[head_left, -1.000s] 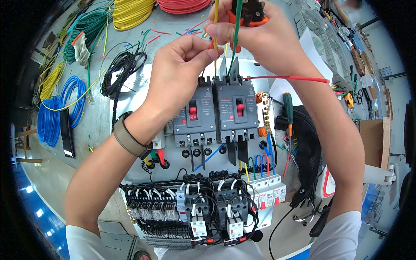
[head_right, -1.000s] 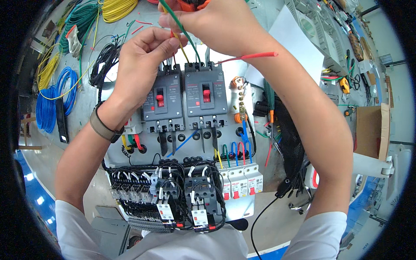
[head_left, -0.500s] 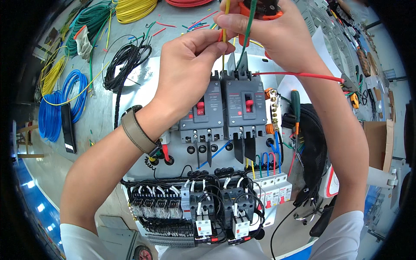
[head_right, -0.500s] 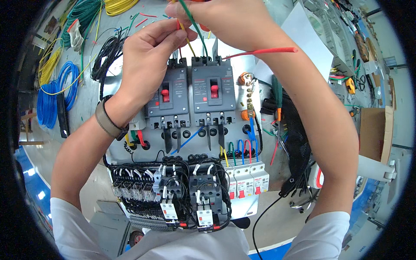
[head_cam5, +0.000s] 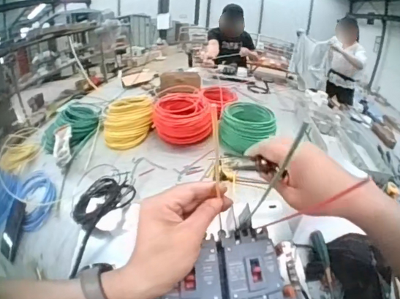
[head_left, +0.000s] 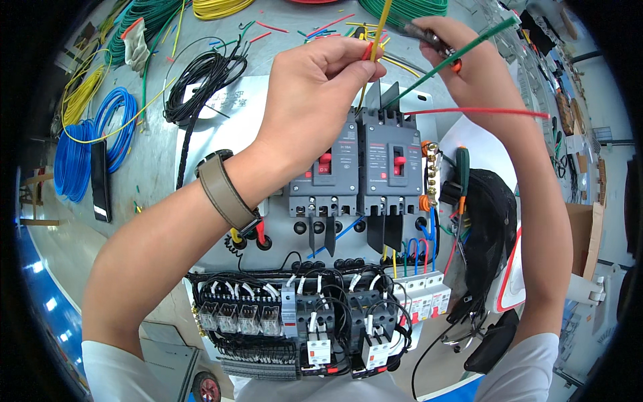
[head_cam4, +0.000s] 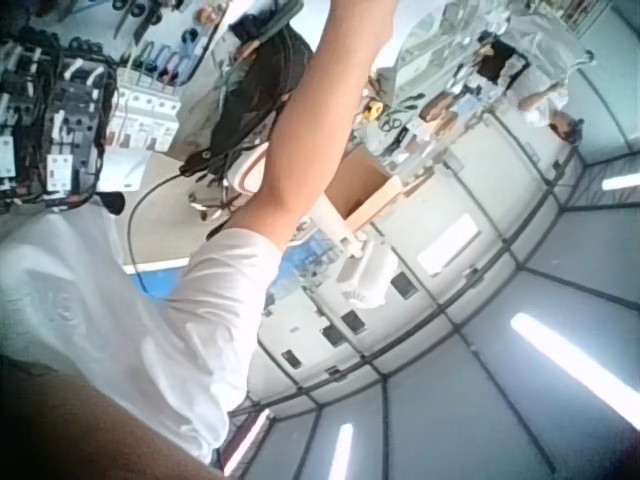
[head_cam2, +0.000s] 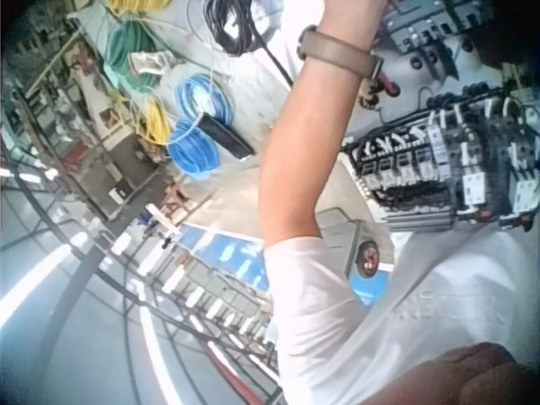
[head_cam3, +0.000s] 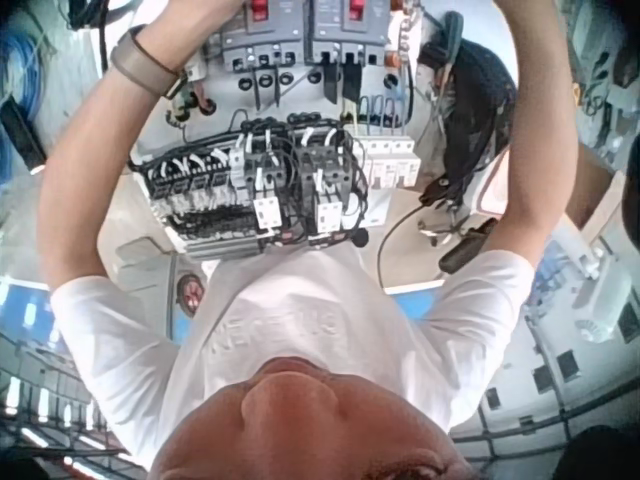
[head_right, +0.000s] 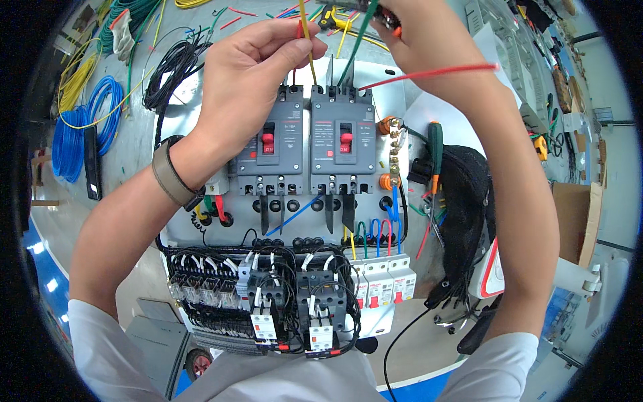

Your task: The person strips and connects multiple colored wires to circuit breakers and terminal blocks in an electrical panel. They use wire strippers and pliers to prepare wire ends and secure connections.

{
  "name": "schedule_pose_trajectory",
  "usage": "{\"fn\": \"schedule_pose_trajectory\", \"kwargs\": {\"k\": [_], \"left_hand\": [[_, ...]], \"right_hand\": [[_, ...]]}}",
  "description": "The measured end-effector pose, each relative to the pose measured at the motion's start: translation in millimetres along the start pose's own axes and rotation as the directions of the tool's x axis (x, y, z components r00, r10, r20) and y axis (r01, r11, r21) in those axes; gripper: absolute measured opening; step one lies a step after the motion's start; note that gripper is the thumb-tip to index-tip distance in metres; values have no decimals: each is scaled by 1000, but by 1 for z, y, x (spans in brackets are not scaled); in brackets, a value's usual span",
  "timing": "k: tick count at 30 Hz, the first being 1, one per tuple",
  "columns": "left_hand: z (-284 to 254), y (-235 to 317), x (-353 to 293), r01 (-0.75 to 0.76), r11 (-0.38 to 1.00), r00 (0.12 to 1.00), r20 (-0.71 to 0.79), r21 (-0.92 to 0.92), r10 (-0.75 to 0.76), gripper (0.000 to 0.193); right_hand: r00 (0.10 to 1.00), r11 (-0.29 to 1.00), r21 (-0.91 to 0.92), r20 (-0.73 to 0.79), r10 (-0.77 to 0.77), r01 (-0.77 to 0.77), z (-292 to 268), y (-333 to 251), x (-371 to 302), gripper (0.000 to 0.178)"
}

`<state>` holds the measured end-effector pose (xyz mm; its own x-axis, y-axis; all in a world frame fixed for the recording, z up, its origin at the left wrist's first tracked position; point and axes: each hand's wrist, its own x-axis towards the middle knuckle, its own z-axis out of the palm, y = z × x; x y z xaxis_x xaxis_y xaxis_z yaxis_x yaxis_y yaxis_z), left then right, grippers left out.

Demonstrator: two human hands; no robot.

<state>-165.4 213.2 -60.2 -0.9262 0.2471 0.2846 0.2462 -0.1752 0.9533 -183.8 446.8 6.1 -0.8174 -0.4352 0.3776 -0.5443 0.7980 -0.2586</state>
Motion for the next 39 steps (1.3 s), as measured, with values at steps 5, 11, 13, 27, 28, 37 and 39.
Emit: {"fn": "schedule_pose_trajectory", "kwargs": {"k": [5, 11, 13, 27, 28, 37, 39], "left_hand": [[-2, 1, -2, 5, 999, 1000, 4, 43, -5, 27], [1, 1, -1, -15, 1000, 999, -40, -8, 15, 21], [-3, 2, 0, -9, 999, 1000, 4, 53, 9, 25], [2, -4, 2, -50, 991, 999, -11, -128, 49, 23], [2, -4, 1, -47, 991, 999, -10, -126, 46, 23], [1, -3, 1, -36, 989, 999, -6, -140, 36, 25], [1, -3, 1, -30, 989, 1000, -6, -142, 30, 25]], "right_hand": [[978, 948, -268, 165, -128, 170, -12, -17, 3, 55], [969, 913, -332, 143, -200, 237, -14, -38, 17, 29], [966, 909, -327, 107, -237, 259, -11, -36, 16, 29], [956, 932, -220, 124, -267, 289, -2, -37, 21, 24], [956, 931, -223, 126, -266, 288, -2, -37, 22, 24], [957, 935, -217, 136, -256, 281, -3, -38, 23, 27], [955, 935, -211, 145, -259, 286, -3, -37, 24, 27]]}}
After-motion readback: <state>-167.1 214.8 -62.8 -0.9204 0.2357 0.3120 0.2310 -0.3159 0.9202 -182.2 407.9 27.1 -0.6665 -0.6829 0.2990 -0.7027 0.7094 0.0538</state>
